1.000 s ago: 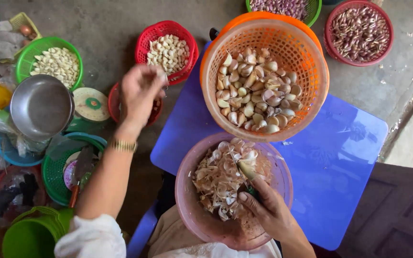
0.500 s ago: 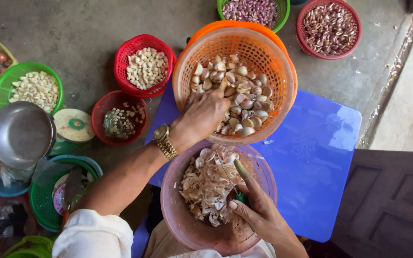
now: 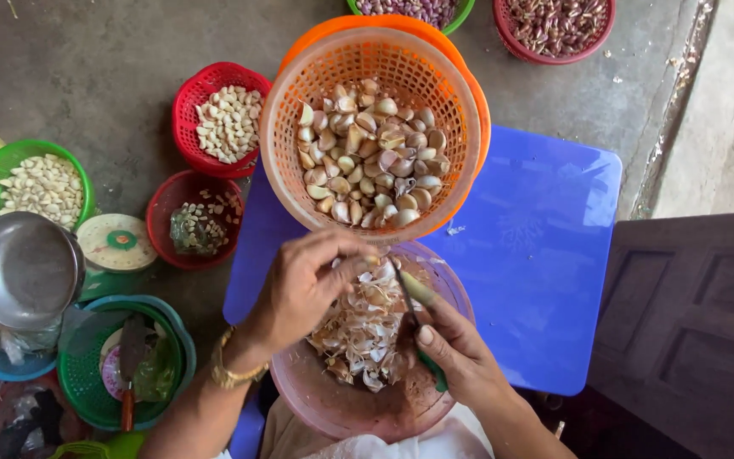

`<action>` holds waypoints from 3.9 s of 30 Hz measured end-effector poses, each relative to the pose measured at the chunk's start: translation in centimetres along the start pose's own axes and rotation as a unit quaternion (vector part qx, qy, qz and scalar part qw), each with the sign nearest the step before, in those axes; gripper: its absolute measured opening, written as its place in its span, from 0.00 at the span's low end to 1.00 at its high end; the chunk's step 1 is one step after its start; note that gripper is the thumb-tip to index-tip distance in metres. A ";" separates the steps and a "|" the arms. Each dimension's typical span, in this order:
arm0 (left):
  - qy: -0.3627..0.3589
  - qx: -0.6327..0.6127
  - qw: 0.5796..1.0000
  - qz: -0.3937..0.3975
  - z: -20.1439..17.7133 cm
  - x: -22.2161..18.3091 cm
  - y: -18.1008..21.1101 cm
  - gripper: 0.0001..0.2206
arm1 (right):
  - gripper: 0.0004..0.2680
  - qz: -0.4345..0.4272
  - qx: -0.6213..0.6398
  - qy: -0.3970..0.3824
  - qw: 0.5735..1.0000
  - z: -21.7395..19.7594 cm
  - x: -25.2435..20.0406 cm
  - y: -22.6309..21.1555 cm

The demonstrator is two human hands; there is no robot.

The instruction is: The person is peeling individual garlic cloves using their hands and a small knife, placing the skins into a bowl.

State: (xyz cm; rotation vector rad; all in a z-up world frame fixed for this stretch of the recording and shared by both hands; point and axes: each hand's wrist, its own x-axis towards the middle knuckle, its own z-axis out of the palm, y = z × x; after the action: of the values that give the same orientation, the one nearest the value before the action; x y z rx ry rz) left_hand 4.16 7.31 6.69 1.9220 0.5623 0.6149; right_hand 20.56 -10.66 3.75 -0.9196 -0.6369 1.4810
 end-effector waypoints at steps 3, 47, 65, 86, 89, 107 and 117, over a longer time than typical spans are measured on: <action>0.011 -0.038 0.999 0.000 1.8 -2.1 0.1 0.07 | 0.27 0.031 -0.004 -0.018 0.999 0.3 0.1 0.2; 0.083 -0.234 0.961 -0.121 5.5 -5.2 -0.5 0.13 | 0.13 0.056 0.182 0.036 0.981 0.0 -0.9 2.4; 0.075 -0.465 0.863 -0.184 5.2 -6.1 -2.3 0.12 | 0.26 0.051 0.057 -0.041 0.996 -1.0 -1.2 1.9; 0.058 -0.442 0.888 -0.112 4.9 -5.6 -1.3 0.10 | 0.20 0.024 -0.013 0.014 1.000 -1.1 -1.2 2.6; 0.073 -0.441 0.881 -0.153 5.1 -6.2 -1.9 0.09 | 0.20 -0.003 0.019 -0.005 1.000 -1.4 -1.0 2.3; 0.358 -0.075 0.926 -0.096 -11.9 -1.1 -13.4 0.10 | 0.26 0.131 -0.324 -0.006 0.937 0.3 1.4 -0.1; 0.023 0.437 0.899 0.009 -4.9 6.5 -6.5 0.06 | 0.23 0.102 -0.336 -0.009 0.936 -0.9 0.4 1.1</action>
State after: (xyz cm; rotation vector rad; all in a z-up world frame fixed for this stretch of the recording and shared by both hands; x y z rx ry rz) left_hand 5.29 17.23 3.66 2.7560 0.9617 0.4435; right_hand 20.69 -10.55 2.29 -1.5335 -1.1273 1.4701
